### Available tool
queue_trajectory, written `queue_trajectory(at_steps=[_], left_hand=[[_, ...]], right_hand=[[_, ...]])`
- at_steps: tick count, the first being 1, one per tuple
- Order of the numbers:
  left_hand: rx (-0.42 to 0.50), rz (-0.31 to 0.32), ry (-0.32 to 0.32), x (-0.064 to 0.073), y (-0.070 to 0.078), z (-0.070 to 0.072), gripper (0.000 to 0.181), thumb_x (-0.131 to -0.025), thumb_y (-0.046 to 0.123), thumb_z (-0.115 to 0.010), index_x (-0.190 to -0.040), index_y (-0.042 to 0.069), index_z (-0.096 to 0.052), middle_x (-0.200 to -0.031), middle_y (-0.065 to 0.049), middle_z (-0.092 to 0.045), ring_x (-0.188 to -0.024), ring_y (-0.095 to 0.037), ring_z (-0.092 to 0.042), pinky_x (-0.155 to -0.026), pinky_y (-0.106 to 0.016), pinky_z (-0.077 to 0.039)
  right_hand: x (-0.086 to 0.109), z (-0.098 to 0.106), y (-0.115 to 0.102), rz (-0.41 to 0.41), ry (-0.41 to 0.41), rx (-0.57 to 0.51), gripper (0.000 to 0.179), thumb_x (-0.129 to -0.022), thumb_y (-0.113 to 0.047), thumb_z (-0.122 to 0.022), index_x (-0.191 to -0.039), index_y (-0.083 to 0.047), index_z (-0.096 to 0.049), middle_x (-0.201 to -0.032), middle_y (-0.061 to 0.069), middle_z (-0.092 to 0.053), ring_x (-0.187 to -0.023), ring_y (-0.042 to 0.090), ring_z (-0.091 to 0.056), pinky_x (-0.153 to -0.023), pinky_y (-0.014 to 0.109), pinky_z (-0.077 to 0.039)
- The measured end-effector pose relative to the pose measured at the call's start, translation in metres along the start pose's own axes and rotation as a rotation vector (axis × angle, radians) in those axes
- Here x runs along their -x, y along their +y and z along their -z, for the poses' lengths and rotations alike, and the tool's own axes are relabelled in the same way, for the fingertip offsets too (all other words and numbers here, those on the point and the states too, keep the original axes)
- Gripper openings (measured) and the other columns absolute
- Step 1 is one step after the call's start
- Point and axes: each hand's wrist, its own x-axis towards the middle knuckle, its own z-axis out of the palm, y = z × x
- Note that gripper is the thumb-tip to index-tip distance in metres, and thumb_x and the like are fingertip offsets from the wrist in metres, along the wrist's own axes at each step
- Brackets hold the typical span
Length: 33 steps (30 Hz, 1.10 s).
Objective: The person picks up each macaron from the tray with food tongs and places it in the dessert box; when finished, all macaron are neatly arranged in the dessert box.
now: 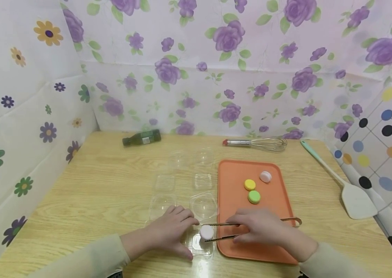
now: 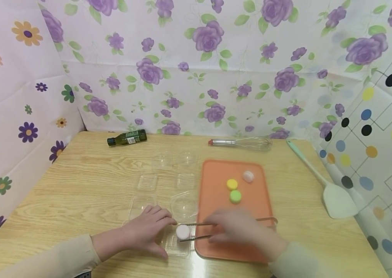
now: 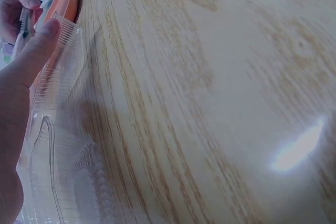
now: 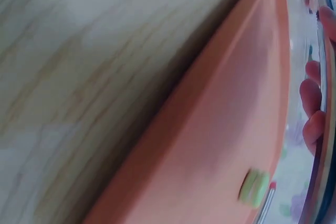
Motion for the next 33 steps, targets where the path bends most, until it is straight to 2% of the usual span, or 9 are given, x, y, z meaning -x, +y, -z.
queue_trajectory(at_steps=[4,8,14,22,29,33], left_hand=[[0.005,0.005,0.005,0.000,0.000,-0.001,0.085,-0.061,0.077,-0.062,-0.119,0.015,-0.057,-0.110,0.008,-0.049,-0.094,-0.010,-0.040,-0.078,-0.025,-0.032],[0.012,0.011,0.003,0.000,0.000,-0.001,0.085,-0.061,0.077,-0.062,-0.119,0.015,-0.057,-0.110,0.008,-0.049,-0.095,-0.010,-0.040,-0.079,-0.025,-0.033],[0.010,0.021,-0.010,-0.001,0.001,0.001,0.085,-0.061,0.077,-0.062,-0.120,0.015,-0.056,-0.110,0.008,-0.049,-0.095,-0.010,-0.040,-0.079,-0.025,-0.033],[0.017,0.014,-0.014,0.000,0.002,0.000,0.085,-0.062,0.077,-0.060,-0.121,0.016,-0.056,-0.110,0.008,-0.049,-0.096,-0.009,-0.040,-0.080,-0.025,-0.033],[0.011,0.007,0.008,0.000,0.001,-0.001,0.083,-0.062,0.076,-0.062,-0.119,0.016,-0.057,-0.109,0.008,-0.049,-0.095,-0.009,-0.040,-0.079,-0.025,-0.033],[0.002,0.004,0.003,0.000,0.001,0.000,0.085,-0.063,0.078,-0.059,-0.120,0.016,-0.056,-0.110,0.008,-0.050,-0.096,-0.010,-0.041,-0.080,-0.026,-0.034]], right_hand=[[-0.007,-0.001,-0.012,0.006,-0.027,0.036,0.038,-0.081,-0.045,-0.069,-0.112,-0.025,-0.065,-0.093,-0.013,-0.058,-0.064,-0.001,-0.047,-0.052,0.017,-0.038],[-0.012,0.000,-0.022,0.012,-0.049,0.083,0.037,-0.079,-0.045,-0.070,-0.109,-0.025,-0.066,-0.089,-0.013,-0.056,-0.056,-0.003,-0.039,-0.046,0.016,-0.033],[-0.015,0.006,-0.031,-0.034,-0.085,0.096,0.035,-0.078,-0.046,-0.071,-0.106,-0.025,-0.067,-0.082,-0.014,-0.053,-0.053,-0.001,-0.038,-0.044,0.018,-0.032],[-0.016,0.006,-0.033,-0.050,-0.114,0.125,0.035,-0.076,-0.045,-0.072,-0.104,-0.025,-0.067,-0.080,-0.013,-0.052,-0.052,0.000,-0.037,-0.043,0.019,-0.032],[-0.016,0.010,-0.034,-0.051,-0.121,0.111,0.039,-0.076,-0.047,-0.072,-0.106,-0.024,-0.067,-0.081,-0.013,-0.053,-0.052,0.000,-0.037,-0.043,0.018,-0.032],[-0.011,0.014,-0.032,-0.068,-0.114,0.063,0.041,-0.076,-0.045,-0.073,-0.111,-0.023,-0.066,-0.087,-0.012,-0.056,-0.057,-0.002,-0.042,-0.048,0.019,-0.038]])
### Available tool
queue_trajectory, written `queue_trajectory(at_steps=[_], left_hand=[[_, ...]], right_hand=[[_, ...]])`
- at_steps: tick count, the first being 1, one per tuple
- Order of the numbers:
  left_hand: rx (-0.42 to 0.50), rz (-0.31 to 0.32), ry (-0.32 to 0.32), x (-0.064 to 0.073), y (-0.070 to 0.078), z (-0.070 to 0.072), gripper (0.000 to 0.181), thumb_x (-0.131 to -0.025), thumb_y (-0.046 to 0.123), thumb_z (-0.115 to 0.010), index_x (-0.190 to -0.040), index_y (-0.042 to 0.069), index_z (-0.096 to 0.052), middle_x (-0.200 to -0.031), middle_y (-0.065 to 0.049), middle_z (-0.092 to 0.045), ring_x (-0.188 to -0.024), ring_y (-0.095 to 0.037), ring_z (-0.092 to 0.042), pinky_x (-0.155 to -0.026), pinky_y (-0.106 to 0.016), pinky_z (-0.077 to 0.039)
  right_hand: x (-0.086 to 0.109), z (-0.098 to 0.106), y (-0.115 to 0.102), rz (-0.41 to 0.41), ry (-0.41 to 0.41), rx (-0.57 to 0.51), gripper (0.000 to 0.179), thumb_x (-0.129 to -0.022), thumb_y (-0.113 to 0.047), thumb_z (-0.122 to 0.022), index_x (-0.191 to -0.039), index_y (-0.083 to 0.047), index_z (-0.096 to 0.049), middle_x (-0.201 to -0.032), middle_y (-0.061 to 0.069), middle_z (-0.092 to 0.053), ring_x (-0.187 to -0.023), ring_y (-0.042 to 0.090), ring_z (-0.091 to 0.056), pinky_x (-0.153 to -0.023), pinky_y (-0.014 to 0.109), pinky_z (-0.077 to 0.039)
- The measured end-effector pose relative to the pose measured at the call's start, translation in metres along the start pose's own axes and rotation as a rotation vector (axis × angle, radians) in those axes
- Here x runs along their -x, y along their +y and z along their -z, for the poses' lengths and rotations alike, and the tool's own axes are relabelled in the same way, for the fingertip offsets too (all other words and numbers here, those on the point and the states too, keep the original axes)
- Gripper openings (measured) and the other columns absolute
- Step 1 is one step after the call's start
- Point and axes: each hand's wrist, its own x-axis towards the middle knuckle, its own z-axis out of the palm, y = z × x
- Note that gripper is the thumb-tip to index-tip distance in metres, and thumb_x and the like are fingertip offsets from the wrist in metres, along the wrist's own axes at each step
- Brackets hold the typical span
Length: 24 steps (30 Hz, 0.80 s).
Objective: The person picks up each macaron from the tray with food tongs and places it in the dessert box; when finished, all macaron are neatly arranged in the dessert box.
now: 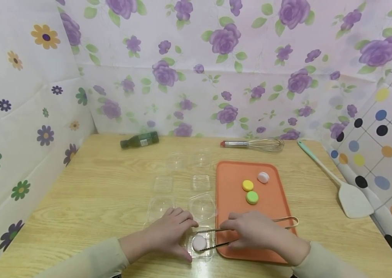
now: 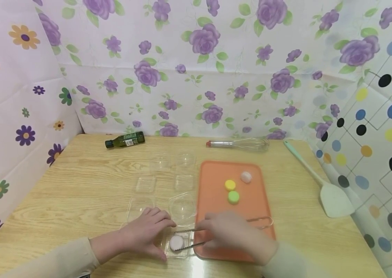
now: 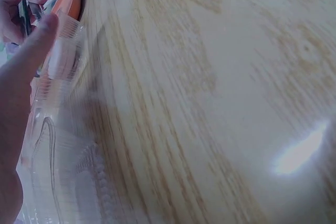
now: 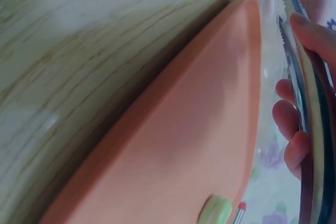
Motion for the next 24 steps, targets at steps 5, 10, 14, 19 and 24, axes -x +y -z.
queue_trajectory(at_steps=[5,10,14,19,24], left_hand=[[0.049,0.055,-0.036,-0.004,-0.003,0.009,0.088,-0.065,0.077,-0.057,-0.126,0.013,-0.052,-0.117,0.003,-0.051,-0.104,-0.014,-0.043,-0.089,-0.033,-0.038],[0.095,0.139,-0.061,-0.016,-0.015,0.023,0.088,-0.067,0.070,-0.062,-0.131,0.012,-0.049,-0.125,-0.002,-0.051,-0.113,-0.020,-0.043,-0.097,-0.040,-0.036],[0.121,0.183,-0.055,-0.028,-0.029,0.031,0.090,-0.069,0.065,-0.067,-0.135,0.008,-0.046,-0.131,-0.007,-0.049,-0.118,-0.025,-0.041,-0.101,-0.045,-0.032],[0.131,0.238,-0.049,-0.044,-0.050,0.035,0.090,-0.071,0.061,-0.069,-0.138,0.008,-0.042,-0.137,-0.011,-0.045,-0.124,-0.030,-0.039,-0.105,-0.050,-0.026],[0.130,0.311,-0.066,-0.058,-0.069,0.035,0.088,-0.074,0.059,-0.068,-0.139,0.007,-0.041,-0.139,-0.013,-0.044,-0.127,-0.032,-0.038,-0.107,-0.052,-0.023]], right_hand=[[0.010,0.006,0.011,-0.071,-0.008,-0.121,0.042,-0.080,-0.040,-0.071,-0.117,-0.022,-0.064,-0.098,-0.012,-0.058,-0.073,0.002,-0.054,-0.061,0.025,-0.046],[0.020,0.011,0.026,-0.108,0.029,-0.153,0.042,-0.081,-0.041,-0.070,-0.117,-0.021,-0.064,-0.106,-0.011,-0.060,-0.082,0.006,-0.059,-0.063,0.026,-0.047],[0.028,0.015,0.039,-0.110,0.086,-0.131,0.041,-0.081,-0.041,-0.070,-0.117,-0.022,-0.065,-0.101,-0.010,-0.060,-0.070,0.002,-0.053,-0.056,0.023,-0.043],[0.037,0.017,0.058,-0.160,0.113,-0.125,0.045,-0.082,-0.041,-0.069,-0.121,-0.021,-0.062,-0.102,-0.005,-0.061,-0.064,0.000,-0.047,-0.055,0.022,-0.040],[0.045,0.014,0.076,-0.198,0.161,-0.066,0.044,-0.081,-0.039,-0.071,-0.119,-0.018,-0.064,-0.108,-0.004,-0.063,-0.082,0.009,-0.060,-0.064,0.029,-0.048]])
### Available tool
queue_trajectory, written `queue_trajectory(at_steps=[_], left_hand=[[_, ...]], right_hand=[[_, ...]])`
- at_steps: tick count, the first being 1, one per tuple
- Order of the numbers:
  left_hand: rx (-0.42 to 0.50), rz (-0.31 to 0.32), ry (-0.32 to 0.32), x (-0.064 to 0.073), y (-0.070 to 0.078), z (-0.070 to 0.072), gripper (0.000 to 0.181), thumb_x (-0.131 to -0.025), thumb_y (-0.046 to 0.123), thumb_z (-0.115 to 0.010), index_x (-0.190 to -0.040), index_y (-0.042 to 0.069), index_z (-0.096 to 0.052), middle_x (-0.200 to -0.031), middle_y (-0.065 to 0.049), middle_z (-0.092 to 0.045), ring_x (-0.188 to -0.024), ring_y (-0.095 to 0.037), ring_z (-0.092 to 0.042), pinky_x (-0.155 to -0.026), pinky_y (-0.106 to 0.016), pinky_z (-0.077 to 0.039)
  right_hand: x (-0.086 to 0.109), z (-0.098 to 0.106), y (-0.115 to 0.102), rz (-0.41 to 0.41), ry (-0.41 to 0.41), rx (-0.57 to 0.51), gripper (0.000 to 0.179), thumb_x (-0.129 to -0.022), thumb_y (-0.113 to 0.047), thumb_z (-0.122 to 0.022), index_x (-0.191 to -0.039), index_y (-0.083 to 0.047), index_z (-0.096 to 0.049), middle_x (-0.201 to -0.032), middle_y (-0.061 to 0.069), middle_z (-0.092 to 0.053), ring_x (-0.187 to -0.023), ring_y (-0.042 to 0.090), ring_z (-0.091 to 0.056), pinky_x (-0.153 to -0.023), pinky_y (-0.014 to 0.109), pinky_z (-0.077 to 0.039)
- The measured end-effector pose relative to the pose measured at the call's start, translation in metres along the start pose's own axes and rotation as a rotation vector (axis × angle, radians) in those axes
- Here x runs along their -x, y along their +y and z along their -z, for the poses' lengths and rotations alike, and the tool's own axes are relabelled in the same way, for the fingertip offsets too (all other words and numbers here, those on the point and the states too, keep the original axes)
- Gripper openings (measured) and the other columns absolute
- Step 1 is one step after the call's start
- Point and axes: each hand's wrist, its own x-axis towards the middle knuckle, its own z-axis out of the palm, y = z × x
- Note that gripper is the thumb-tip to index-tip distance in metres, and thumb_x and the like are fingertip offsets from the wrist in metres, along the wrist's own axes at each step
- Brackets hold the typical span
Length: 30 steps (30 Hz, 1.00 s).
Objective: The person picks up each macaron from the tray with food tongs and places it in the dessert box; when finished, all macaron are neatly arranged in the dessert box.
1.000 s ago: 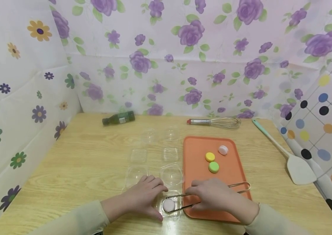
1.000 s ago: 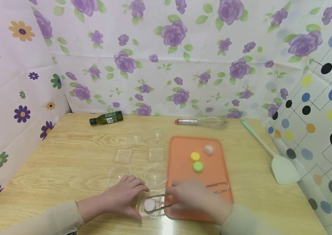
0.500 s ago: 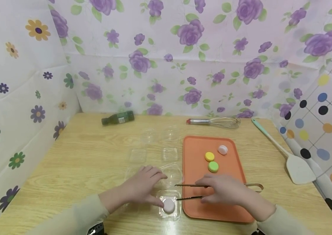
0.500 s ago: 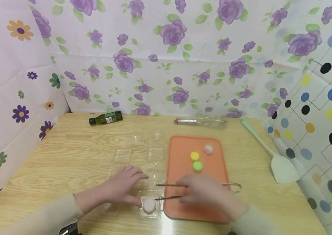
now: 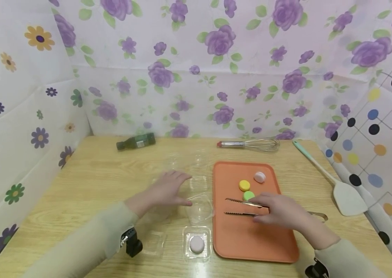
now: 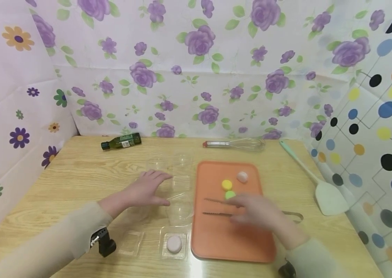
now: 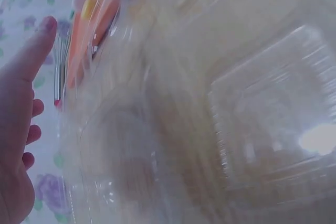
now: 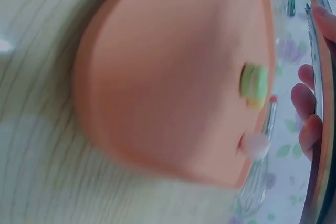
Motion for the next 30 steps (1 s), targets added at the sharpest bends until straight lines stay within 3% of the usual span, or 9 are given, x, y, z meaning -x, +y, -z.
queue_trajectory(at_steps=[6,15,25,30], left_hand=[[0.009,0.066,-0.016,-0.014,-0.012,0.000,0.081,-0.079,0.054,-0.066,-0.140,0.006,-0.040,-0.141,-0.014,-0.042,-0.130,-0.036,-0.034,-0.109,-0.053,-0.017],[0.022,0.067,-0.043,-0.034,-0.018,-0.004,0.081,-0.081,0.052,-0.064,-0.143,0.009,-0.035,-0.145,-0.013,-0.037,-0.132,-0.034,-0.030,-0.109,-0.055,-0.015],[0.008,0.096,-0.093,-0.047,-0.021,-0.008,0.083,-0.080,0.052,-0.066,-0.144,0.009,-0.034,-0.146,-0.013,-0.036,-0.133,-0.035,-0.029,-0.107,-0.058,-0.016],[-0.005,0.102,-0.110,-0.049,-0.022,-0.007,0.081,-0.081,0.051,-0.066,-0.143,0.009,-0.035,-0.146,-0.012,-0.036,-0.133,-0.035,-0.029,-0.107,-0.058,-0.016]], right_hand=[[0.005,-0.003,0.021,-0.061,0.043,0.043,0.046,-0.079,-0.041,-0.072,-0.118,-0.018,-0.065,-0.110,-0.004,-0.064,-0.094,0.016,-0.062,-0.073,0.036,-0.051],[0.014,-0.004,0.051,-0.163,0.067,0.056,0.047,-0.077,-0.043,-0.073,-0.116,-0.018,-0.066,-0.107,0.000,-0.064,-0.094,0.021,-0.062,-0.074,0.042,-0.050],[0.017,-0.007,0.067,-0.245,0.016,0.055,0.052,-0.076,-0.048,-0.072,-0.116,-0.017,-0.065,-0.101,-0.003,-0.061,-0.086,0.018,-0.059,-0.070,0.040,-0.049],[0.016,-0.010,0.070,-0.244,0.005,0.074,0.052,-0.076,-0.051,-0.071,-0.116,-0.018,-0.065,-0.102,-0.003,-0.061,-0.087,0.018,-0.059,-0.071,0.041,-0.048]])
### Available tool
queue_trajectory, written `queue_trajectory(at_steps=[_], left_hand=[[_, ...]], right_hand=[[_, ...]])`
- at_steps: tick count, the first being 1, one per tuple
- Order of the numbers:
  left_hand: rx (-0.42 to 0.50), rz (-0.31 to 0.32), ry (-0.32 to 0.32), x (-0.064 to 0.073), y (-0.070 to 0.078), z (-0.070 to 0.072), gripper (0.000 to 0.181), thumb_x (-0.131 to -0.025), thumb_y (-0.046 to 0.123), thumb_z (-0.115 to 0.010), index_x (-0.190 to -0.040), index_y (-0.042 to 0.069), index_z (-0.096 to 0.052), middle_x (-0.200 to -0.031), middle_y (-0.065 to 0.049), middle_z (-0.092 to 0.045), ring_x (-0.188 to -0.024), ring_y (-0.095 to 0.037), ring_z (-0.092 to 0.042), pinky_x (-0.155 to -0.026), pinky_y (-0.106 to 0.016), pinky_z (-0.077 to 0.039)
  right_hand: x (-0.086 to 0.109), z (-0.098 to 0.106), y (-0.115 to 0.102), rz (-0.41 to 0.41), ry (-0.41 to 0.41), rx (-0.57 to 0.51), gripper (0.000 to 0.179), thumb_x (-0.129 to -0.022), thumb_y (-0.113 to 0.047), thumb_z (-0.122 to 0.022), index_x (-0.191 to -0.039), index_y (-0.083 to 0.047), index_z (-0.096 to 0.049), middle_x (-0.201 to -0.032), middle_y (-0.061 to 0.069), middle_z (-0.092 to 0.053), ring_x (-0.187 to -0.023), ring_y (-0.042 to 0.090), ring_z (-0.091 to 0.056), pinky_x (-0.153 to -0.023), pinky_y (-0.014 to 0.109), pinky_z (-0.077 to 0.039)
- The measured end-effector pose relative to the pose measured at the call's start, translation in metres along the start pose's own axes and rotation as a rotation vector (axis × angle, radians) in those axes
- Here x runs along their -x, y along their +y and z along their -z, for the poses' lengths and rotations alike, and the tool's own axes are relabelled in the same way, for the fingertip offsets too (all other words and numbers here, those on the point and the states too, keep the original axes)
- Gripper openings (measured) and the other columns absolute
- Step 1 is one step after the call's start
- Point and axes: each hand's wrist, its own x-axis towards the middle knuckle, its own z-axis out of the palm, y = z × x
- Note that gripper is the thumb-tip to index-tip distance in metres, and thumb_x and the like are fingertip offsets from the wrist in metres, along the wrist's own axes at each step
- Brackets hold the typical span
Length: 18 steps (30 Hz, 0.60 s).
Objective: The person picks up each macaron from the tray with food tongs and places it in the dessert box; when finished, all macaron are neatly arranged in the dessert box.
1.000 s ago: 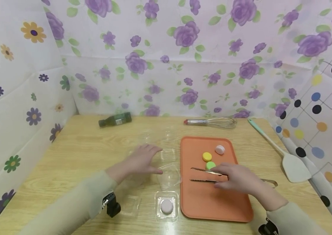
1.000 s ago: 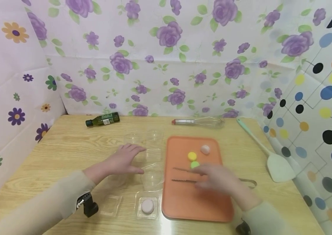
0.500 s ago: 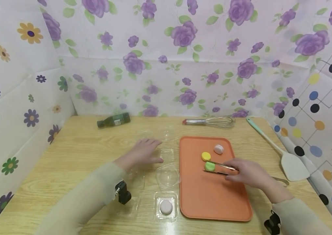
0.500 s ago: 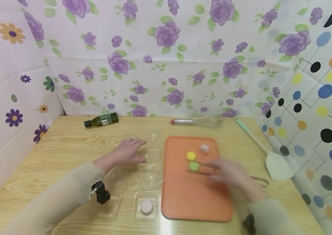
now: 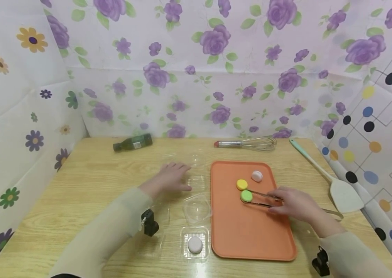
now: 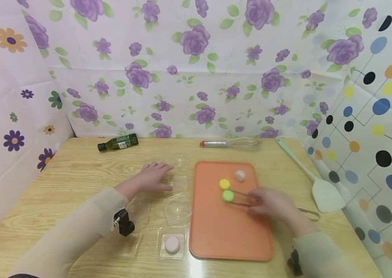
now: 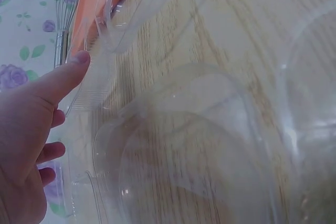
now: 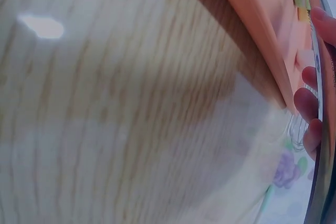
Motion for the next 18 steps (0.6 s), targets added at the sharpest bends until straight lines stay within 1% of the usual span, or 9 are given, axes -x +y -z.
queue_trajectory(at_steps=[2,7,9,14,18], left_hand=[[-0.005,-0.004,-0.006,0.000,0.000,0.000,0.080,-0.081,0.051,-0.065,-0.143,0.010,-0.036,-0.146,-0.011,-0.036,-0.133,-0.035,-0.029,-0.107,-0.058,-0.016],[-0.019,-0.026,-0.008,-0.001,0.001,0.001,0.077,-0.081,0.050,-0.065,-0.143,0.012,-0.038,-0.145,-0.010,-0.038,-0.132,-0.035,-0.031,-0.106,-0.059,-0.017],[-0.022,-0.029,-0.008,-0.001,0.002,0.002,0.077,-0.081,0.050,-0.066,-0.142,0.012,-0.039,-0.144,-0.011,-0.039,-0.132,-0.035,-0.031,-0.106,-0.059,-0.017],[-0.021,-0.019,-0.027,-0.002,0.002,0.004,0.077,-0.081,0.050,-0.066,-0.142,0.013,-0.039,-0.145,-0.011,-0.038,-0.132,-0.036,-0.030,-0.106,-0.060,-0.016],[-0.009,-0.012,-0.034,-0.003,0.001,0.003,0.077,-0.080,0.050,-0.066,-0.142,0.013,-0.040,-0.145,-0.011,-0.038,-0.132,-0.036,-0.030,-0.105,-0.061,-0.016]], right_hand=[[-0.001,-0.001,0.000,0.016,0.011,0.010,0.049,-0.076,-0.050,-0.071,-0.115,-0.019,-0.066,-0.101,-0.003,-0.062,-0.087,0.017,-0.059,-0.071,0.040,-0.049],[-0.003,-0.003,-0.002,0.039,0.034,0.007,0.044,-0.076,-0.046,-0.073,-0.111,-0.020,-0.067,-0.095,-0.006,-0.061,-0.080,0.013,-0.057,-0.067,0.036,-0.047],[-0.004,-0.004,-0.004,0.048,0.040,0.002,0.043,-0.076,-0.045,-0.073,-0.111,-0.019,-0.067,-0.095,-0.006,-0.061,-0.080,0.013,-0.057,-0.067,0.036,-0.047],[-0.011,-0.005,-0.010,0.103,0.068,-0.004,0.040,-0.079,-0.042,-0.072,-0.110,-0.019,-0.067,-0.097,-0.005,-0.064,-0.083,0.013,-0.059,-0.069,0.037,-0.048],[-0.022,-0.003,-0.020,0.126,0.083,-0.008,0.042,-0.080,-0.041,-0.071,-0.115,-0.018,-0.065,-0.107,-0.001,-0.065,-0.090,0.018,-0.061,-0.074,0.041,-0.050]])
